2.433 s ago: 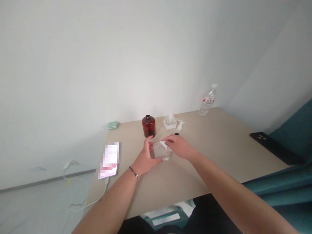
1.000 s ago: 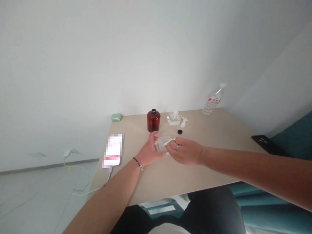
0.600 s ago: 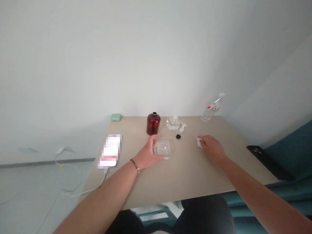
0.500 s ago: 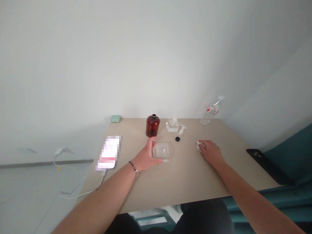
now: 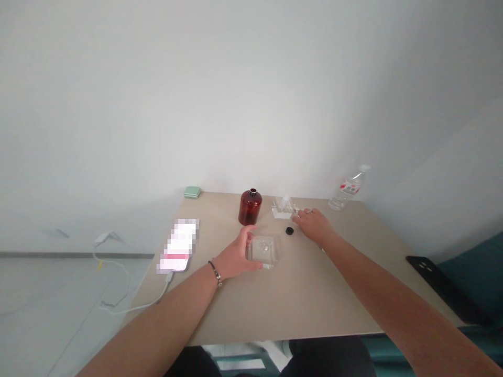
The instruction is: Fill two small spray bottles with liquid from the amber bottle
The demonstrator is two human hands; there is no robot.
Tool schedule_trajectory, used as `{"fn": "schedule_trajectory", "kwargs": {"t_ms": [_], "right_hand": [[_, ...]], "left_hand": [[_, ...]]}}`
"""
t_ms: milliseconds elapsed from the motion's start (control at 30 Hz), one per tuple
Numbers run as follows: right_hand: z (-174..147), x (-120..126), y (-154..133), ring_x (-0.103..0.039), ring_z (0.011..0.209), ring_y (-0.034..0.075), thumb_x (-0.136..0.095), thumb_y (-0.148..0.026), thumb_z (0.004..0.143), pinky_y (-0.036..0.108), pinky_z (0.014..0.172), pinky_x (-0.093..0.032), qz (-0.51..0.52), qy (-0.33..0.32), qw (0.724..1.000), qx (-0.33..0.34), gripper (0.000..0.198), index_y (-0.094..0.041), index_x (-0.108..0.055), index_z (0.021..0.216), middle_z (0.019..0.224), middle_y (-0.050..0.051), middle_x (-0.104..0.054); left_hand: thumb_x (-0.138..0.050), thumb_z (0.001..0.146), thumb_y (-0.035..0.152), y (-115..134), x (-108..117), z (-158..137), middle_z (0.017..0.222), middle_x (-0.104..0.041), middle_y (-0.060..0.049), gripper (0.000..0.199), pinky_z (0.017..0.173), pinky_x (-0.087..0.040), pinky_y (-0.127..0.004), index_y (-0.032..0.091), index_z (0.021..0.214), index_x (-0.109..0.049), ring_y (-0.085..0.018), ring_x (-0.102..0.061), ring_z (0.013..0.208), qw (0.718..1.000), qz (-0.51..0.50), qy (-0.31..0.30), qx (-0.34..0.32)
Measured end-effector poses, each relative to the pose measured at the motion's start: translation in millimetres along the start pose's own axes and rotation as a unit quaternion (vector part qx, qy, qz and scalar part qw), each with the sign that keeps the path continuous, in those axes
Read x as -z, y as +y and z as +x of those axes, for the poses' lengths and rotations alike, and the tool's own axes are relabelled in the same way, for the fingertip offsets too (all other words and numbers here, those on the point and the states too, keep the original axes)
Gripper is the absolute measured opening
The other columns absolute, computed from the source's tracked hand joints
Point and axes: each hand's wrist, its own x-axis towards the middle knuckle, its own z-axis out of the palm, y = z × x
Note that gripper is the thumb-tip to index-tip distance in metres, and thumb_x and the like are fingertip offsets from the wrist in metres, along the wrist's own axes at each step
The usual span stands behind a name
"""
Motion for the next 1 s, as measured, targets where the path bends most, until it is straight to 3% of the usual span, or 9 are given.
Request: {"fn": "schedule_trajectory", "kwargs": {"t_ms": [100, 200, 233, 300, 367, 433, 567, 800, 1000], "right_hand": [[-4, 14, -2, -0.062, 0.081, 0.019, -0.051, -0.011, 0.089, 0.034, 0.074, -0.038, -0.007, 0.015, 1.0, -0.005, 0.018, -0.018, -0.068, 0.086, 0.081, 0.01, -0.067], [-13, 42, -19, -0.061, 0.088, 0.025, -0.056, -0.031, 0.09, 0.038, 0.076, -0.043, 0.044, 0.117, 0.987, -0.103, 0.019, -0.019, -0.068, 0.099, 0.092, 0.011, -0.068], [-17, 53, -28, -0.061, 0.088, 0.026, -0.059, -0.038, 0.088, 0.038, 0.075, -0.045, 0.102, 0.176, 0.967, -0.155, 0.023, -0.02, -0.068, 0.1, 0.093, 0.011, -0.067], [-24, 75, -51, -0.06, 0.078, 0.022, -0.06, -0.044, 0.086, 0.036, 0.067, -0.047, 0.256, 0.219, 0.913, -0.229, 0.027, -0.023, -0.068, 0.102, 0.093, 0.007, -0.066], [-28, 92, -76, -0.06, 0.075, 0.02, -0.06, -0.044, 0.086, 0.035, 0.067, -0.049, 0.389, 0.21, 0.868, -0.226, 0.025, -0.024, -0.068, 0.099, 0.093, 0.006, -0.066], [-29, 102, -96, -0.061, 0.079, 0.02, -0.063, -0.042, 0.084, 0.036, 0.071, -0.049, 0.446, 0.184, 0.852, -0.204, 0.022, -0.024, -0.069, 0.095, 0.092, 0.005, -0.065], [-22, 101, -116, -0.058, 0.077, 0.019, -0.065, -0.037, 0.082, 0.035, 0.072, -0.048, 0.461, 0.149, 0.856, -0.18, 0.018, -0.023, -0.07, 0.091, 0.085, 0.004, -0.064], [-10, 91, -120, -0.056, 0.073, 0.017, -0.066, -0.034, 0.08, 0.031, 0.066, -0.046, 0.415, 0.131, 0.884, -0.171, 0.017, -0.023, -0.07, 0.092, 0.085, 0.003, -0.064], [-5, 66, -132, -0.058, 0.078, 0.018, -0.066, -0.032, 0.078, 0.03, 0.065, -0.046, 0.427, 0.075, 0.884, -0.174, 0.016, -0.021, -0.068, 0.089, 0.089, 0.004, -0.064]], "left_hand": [[-0.084, 0.063, 0.032, -1, 0, 0, 0.12, -0.05, -0.009, 0.1, 0.102, -0.042, -0.048, 0.024, 0.142, -0.023, -0.027, -0.055, 0.111, 1.0, 0.003, 0.005, -0.003], [-0.085, 0.062, 0.033, -1, 0, 0, 0.118, -0.051, -0.008, 0.101, 0.101, -0.043, -0.049, 0.025, 0.142, -0.025, -0.026, -0.057, 0.107, 1.0, 0.009, 0.004, 0.003], [-0.085, 0.062, 0.034, -1, 1, 0, 0.117, -0.052, -0.008, 0.101, 0.1, -0.043, -0.049, 0.025, 0.142, -0.025, -0.026, -0.057, 0.105, 1.0, 0.01, 0.002, 0.005], [-0.085, 0.062, 0.036, -1, 1, 0, 0.118, -0.051, -0.008, 0.102, 0.1, -0.043, -0.049, 0.025, 0.143, -0.025, -0.026, -0.058, 0.105, 1.0, 0.008, 0.003, 0.006], [-0.085, 0.062, 0.036, -1, 0, 0, 0.118, -0.051, -0.009, 0.101, 0.101, -0.042, -0.048, 0.025, 0.143, -0.025, -0.027, -0.058, 0.107, 1.0, 0.002, 0.007, 0.001], [-0.085, 0.062, 0.035, -1, 0, 0, 0.117, -0.052, -0.009, 0.1, 0.101, -0.042, -0.048, 0.025, 0.143, -0.026, -0.028, -0.058, 0.108, 1.0, -0.006, 0.011, -0.005], [-0.086, 0.061, 0.031, -1, -1, 0, 0.114, -0.054, -0.008, 0.1, 0.101, -0.042, -0.049, 0.026, 0.142, -0.028, -0.028, -0.059, 0.106, 0.999, -0.024, 0.018, -0.014], [-0.085, 0.062, 0.03, -3, -1, 1, 0.117, -0.053, -0.008, 0.1, 0.099, -0.043, -0.045, 0.025, 0.142, -0.027, -0.026, -0.06, 0.105, 1.0, -0.013, 0.014, -0.022], [-0.084, 0.062, 0.028, 1, -1, 0, 0.114, -0.054, -0.007, 0.1, 0.099, -0.043, -0.043, 0.024, 0.142, -0.026, -0.025, -0.058, 0.105, 1.0, -0.008, 0.015, -0.023]]}}
